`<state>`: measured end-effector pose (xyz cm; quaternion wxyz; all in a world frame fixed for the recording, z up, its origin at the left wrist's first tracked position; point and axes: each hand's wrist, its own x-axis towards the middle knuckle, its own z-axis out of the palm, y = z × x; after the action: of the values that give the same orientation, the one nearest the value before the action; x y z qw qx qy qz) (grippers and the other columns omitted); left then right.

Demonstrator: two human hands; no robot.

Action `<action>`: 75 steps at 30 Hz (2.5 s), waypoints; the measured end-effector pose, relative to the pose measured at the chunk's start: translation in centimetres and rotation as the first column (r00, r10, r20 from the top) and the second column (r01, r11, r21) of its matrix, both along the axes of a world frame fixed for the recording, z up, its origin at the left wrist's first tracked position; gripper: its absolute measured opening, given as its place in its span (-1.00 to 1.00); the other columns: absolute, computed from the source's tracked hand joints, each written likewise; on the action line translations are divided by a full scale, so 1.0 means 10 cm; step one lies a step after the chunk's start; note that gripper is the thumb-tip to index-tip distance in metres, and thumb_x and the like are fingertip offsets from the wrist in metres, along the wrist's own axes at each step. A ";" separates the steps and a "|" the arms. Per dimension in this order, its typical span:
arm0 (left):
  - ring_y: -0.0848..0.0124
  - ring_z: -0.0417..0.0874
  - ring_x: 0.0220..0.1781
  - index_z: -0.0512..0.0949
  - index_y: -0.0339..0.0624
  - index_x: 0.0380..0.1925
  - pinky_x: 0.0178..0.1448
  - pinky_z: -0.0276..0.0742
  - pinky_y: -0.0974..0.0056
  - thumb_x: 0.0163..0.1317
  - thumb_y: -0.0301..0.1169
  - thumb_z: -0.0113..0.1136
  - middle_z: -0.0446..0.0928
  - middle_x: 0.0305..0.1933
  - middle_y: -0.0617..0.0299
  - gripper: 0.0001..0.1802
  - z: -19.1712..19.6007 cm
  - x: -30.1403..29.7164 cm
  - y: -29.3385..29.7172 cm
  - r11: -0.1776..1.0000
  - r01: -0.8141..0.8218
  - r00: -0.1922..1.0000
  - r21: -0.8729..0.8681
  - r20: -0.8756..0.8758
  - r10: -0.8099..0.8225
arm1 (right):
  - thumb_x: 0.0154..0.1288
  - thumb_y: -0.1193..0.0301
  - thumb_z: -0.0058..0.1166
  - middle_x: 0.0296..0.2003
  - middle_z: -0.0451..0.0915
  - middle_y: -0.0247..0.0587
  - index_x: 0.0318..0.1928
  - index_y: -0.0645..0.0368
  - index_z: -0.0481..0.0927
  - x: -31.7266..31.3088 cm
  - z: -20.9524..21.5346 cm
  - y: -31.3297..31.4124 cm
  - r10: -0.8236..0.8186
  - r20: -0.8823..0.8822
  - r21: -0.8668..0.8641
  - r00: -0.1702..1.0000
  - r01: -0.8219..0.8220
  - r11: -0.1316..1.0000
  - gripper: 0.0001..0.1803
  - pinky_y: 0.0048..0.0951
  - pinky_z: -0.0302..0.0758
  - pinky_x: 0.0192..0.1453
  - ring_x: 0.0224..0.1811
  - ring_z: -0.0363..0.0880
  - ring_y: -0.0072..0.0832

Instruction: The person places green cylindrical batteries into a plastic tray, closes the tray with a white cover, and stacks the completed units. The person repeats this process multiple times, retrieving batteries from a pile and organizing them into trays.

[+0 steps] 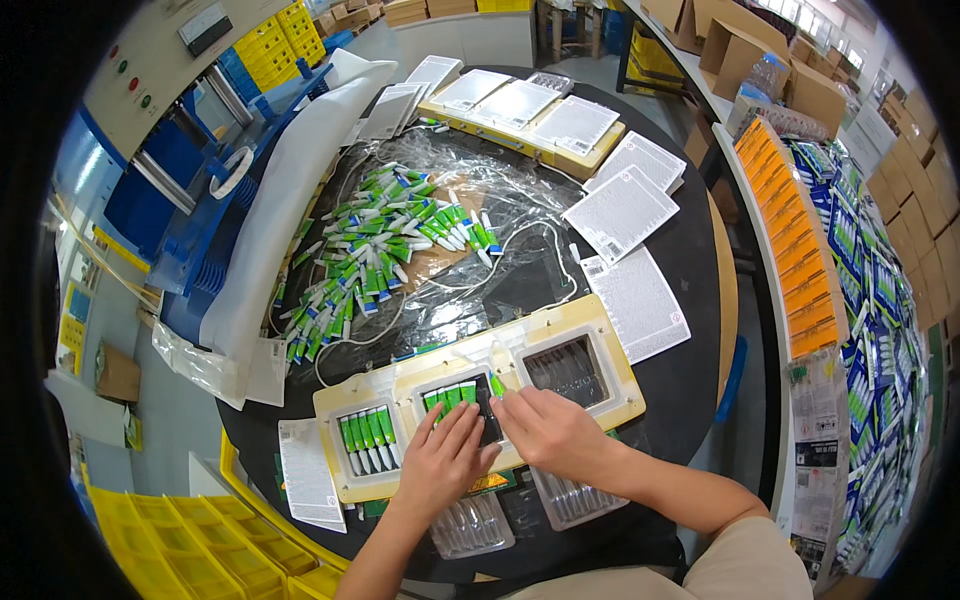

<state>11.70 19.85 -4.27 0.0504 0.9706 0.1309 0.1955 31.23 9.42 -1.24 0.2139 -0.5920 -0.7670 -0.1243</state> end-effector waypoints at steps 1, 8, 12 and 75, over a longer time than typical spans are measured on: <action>0.22 0.64 0.27 0.65 -0.30 0.04 0.48 0.40 -0.05 0.22 -0.25 0.41 0.64 0.20 0.06 -0.55 -0.02 -0.01 0.00 1.000 0.002 1.000 0.010 0.014 -0.002 | 0.03 0.52 0.18 -0.20 0.59 -0.10 -0.02 0.42 0.66 -0.02 -0.01 0.02 0.016 0.041 0.014 0.999 -0.016 1.000 -0.56 -0.42 0.61 -0.14 -0.22 0.63 -0.32; 0.19 0.60 0.33 0.60 -0.33 0.09 0.54 0.32 -0.11 0.21 -0.21 0.44 0.61 0.26 0.05 -0.46 -0.10 -0.07 -0.02 0.999 -0.027 1.000 0.034 0.001 0.027 | 0.03 0.47 0.14 -0.16 0.60 -0.13 -0.24 0.38 0.68 -0.06 -0.01 0.10 0.166 0.144 0.016 0.976 -0.170 0.985 -0.72 -0.43 0.55 -0.05 -0.09 0.59 -0.37; 0.19 0.58 0.37 0.59 -0.31 0.13 0.56 0.29 -0.14 0.21 -0.20 0.44 0.59 0.28 0.04 -0.43 -0.11 -0.09 -0.05 0.998 -0.059 0.998 0.002 0.001 0.059 | 0.03 0.45 0.12 -0.14 0.60 -0.13 -0.27 0.37 0.69 -0.10 -0.02 0.12 0.192 0.182 -0.049 0.964 -0.186 0.981 -0.74 -0.43 0.53 0.01 -0.06 0.59 -0.38; 0.38 0.70 0.02 0.50 -0.17 0.12 0.08 0.68 0.32 0.44 -0.48 0.24 0.66 0.05 0.08 -0.71 0.41 0.12 0.40 -0.443 0.246 0.767 -0.862 -0.107 0.633 | 0.12 0.50 0.25 -0.34 0.59 -0.17 -0.12 0.41 0.67 0.36 -0.19 -0.29 -0.202 -0.158 0.008 0.967 0.205 0.979 -0.70 -0.42 0.55 -0.31 -0.32 0.59 -0.37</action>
<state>12.85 23.89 -0.12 0.8146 0.3203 0.4132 0.2513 34.78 6.50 -3.11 0.2665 -0.6729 -0.6816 -0.1079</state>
